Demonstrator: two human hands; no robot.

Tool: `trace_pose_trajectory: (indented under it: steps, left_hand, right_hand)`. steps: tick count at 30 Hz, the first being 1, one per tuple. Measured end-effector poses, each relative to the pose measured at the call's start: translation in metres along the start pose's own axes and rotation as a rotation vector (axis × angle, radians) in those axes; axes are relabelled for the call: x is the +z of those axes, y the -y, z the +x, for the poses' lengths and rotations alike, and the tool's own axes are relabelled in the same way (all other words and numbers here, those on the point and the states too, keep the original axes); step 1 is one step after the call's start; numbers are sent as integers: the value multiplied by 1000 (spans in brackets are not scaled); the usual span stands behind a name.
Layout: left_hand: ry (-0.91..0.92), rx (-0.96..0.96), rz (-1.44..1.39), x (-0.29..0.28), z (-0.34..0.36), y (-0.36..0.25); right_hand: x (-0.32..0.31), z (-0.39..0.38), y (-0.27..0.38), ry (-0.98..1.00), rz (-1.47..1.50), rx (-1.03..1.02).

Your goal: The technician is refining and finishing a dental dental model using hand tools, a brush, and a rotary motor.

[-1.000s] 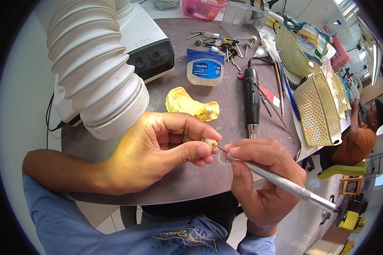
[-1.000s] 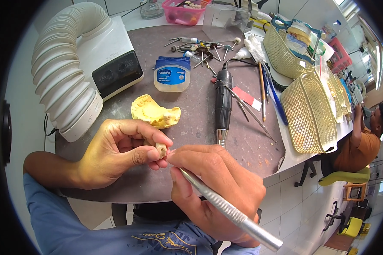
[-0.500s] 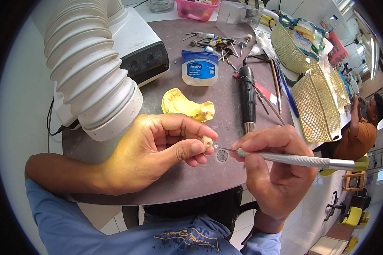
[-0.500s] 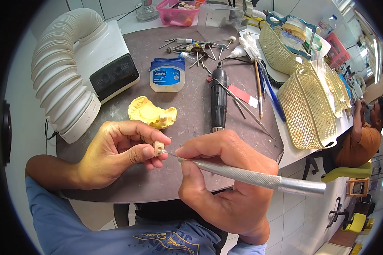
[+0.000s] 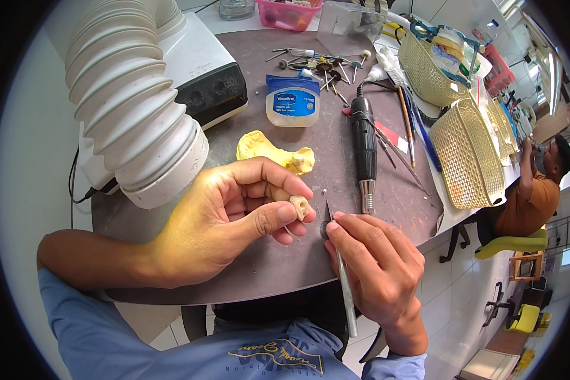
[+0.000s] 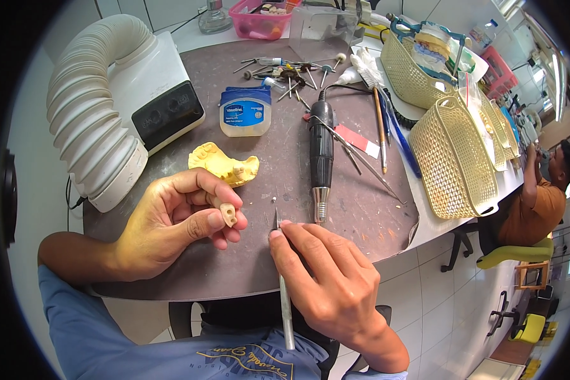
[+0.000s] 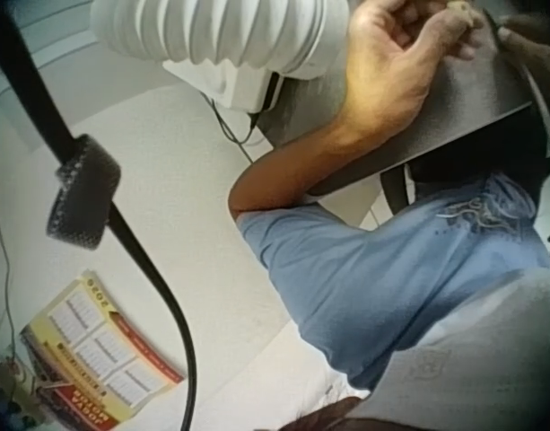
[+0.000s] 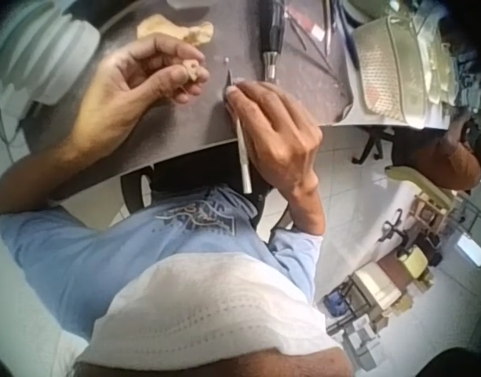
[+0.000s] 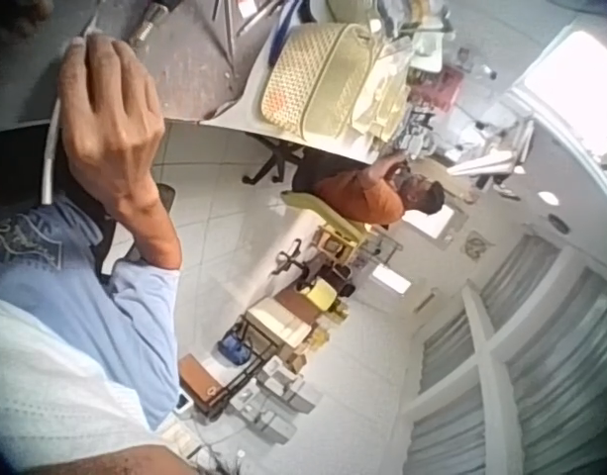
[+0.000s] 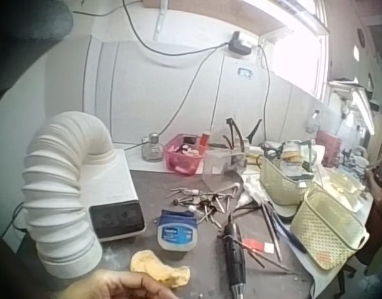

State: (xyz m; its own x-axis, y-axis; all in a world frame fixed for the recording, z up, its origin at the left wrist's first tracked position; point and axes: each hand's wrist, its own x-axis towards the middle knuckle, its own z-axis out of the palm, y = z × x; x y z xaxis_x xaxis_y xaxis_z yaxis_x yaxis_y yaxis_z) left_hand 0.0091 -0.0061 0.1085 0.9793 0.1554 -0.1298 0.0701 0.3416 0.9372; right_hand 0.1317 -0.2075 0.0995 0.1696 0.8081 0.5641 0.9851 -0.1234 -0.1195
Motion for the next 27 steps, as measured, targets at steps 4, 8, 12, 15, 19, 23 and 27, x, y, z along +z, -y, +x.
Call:
trace_pose_trajectory:
  steps: [4, 8, 12, 15, 19, 23, 27]
  left_hand:
    - [11, 21, -34, 0, 0, 0]
    - [15, 40, -11, -1, 0, 3]
    - [45, 71, -40, -3, 1, 5]
    - [55, 65, -51, -2, 1, 4]
    - [45, 56, -63, -1, 1, 2]
    - [1, 6, -104, -2, 1, 3]
    - [16, 61, -125, -4, 0, 10]
  right_hand:
    - [-17, -3, -6, -58, 230, 115]
    - [-34, 20, -35, -238, 291, 425]
    - [-34, 53, -69, -29, 133, 516]
    - [-26, 64, -89, 104, 22, 500]
    - [-13, 70, -78, -9, -60, 390]
    - [-12, 64, -34, -21, 452, 50]
    - [-7, 61, -6, 61, 405, -76]
